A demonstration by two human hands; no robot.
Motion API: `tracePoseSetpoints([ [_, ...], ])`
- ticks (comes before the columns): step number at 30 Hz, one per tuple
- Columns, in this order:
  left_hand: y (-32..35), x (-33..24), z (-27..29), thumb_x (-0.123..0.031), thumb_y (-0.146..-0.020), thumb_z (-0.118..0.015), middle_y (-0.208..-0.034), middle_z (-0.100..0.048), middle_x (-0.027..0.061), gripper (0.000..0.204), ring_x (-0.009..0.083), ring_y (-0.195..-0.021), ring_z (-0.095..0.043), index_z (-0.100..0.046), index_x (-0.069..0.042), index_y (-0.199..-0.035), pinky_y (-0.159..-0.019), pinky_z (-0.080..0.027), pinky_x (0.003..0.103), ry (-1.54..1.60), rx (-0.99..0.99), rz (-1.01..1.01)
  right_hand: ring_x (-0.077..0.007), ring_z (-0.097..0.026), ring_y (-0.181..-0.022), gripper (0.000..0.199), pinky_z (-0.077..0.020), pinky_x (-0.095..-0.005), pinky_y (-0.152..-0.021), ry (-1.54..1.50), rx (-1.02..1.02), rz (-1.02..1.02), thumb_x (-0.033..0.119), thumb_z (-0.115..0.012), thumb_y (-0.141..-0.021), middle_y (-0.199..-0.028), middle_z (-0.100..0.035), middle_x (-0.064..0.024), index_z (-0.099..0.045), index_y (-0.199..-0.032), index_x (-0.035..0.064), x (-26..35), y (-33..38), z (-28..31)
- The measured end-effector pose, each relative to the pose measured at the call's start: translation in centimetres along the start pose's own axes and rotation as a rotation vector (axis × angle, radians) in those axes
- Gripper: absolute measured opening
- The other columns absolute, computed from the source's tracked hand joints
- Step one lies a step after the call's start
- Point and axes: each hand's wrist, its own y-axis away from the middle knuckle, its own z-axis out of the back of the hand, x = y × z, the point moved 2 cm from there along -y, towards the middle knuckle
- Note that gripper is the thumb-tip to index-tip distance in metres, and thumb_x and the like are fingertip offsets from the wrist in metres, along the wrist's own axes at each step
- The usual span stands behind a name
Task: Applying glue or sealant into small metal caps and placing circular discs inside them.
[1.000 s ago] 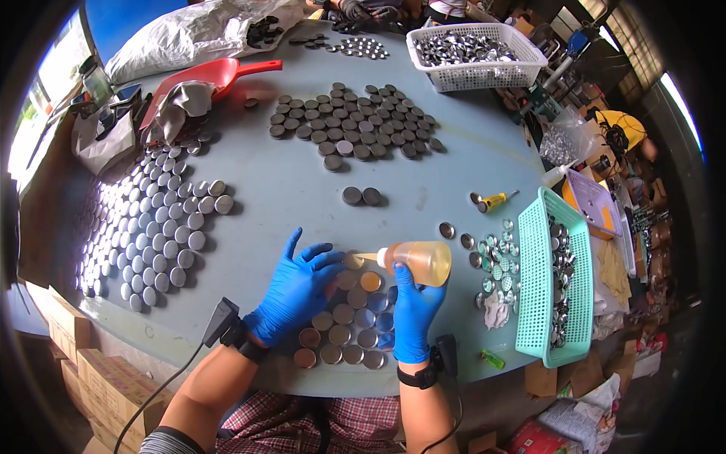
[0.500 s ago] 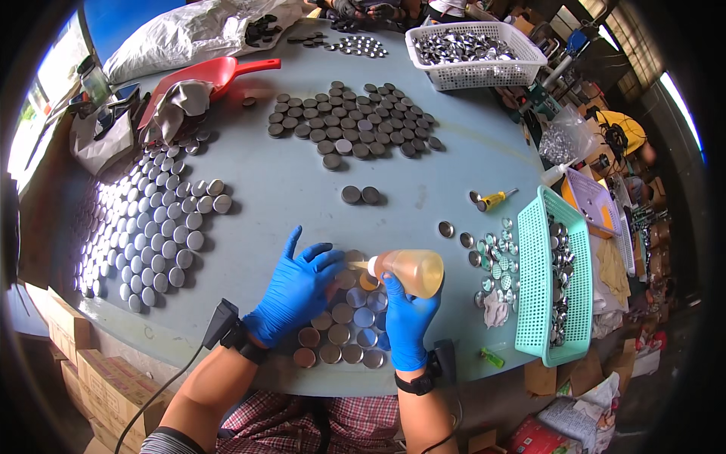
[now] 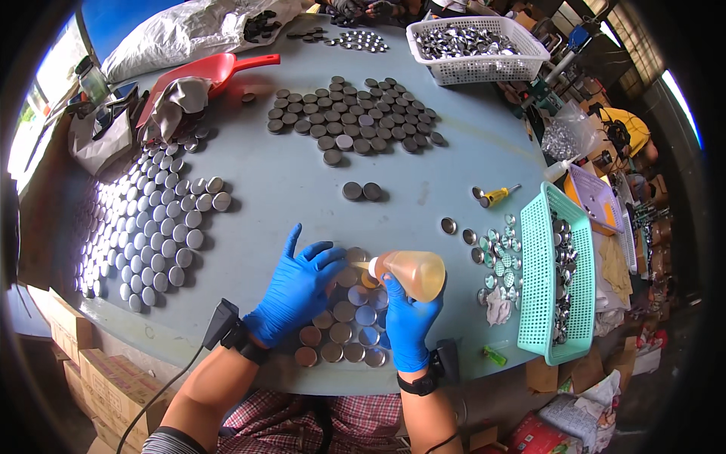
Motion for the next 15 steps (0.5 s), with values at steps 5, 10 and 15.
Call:
tracePoseSetpoints([
  [5,0.1,0.2,0.0,-0.011,-0.080,-0.065,-0.126,-0.061,0.0036,0.031,0.0246,-0.124,-0.055,-0.065,-0.012,-0.111,-0.117,-0.017,0.064,0.020,0.015,0.005,-0.0203,-0.062,-0.099,0.044,-0.0514,-0.0344,-0.088,-0.024,-0.030,0.000,0.003,-0.080,-0.080,-0.110,-0.063,-0.0109,-0.056,-0.115,-0.0047,0.3,-1.3,-1.0],
  [10,0.1,0.3,0.1,-0.010,-0.080,-0.065,-0.125,-0.062,0.0035,0.030,0.0244,-0.123,-0.056,-0.066,-0.012,-0.110,-0.117,-0.017,0.065,0.021,0.011,0.005,-0.0204,-0.063,-0.098,0.043,-0.0519,-0.0338,-0.086,-0.004,-0.050,-0.017,0.003,-0.080,-0.079,-0.108,-0.065,-0.0109,-0.057,-0.115,-0.0049,0.4,-1.3,0.3],
  [15,0.0,0.1,0.3,-0.009,-0.080,-0.065,-0.125,-0.061,0.0047,0.033,0.0246,-0.123,-0.056,-0.064,-0.011,-0.113,-0.117,-0.016,0.065,0.034,0.008,0.001,-0.0209,-0.063,-0.097,0.045,-0.0522,-0.0343,-0.086,0.018,-0.021,0.005,0.004,-0.081,-0.079,-0.108,-0.064,-0.0112,-0.056,-0.116,-0.0049,0.3,-0.2,0.4],
])
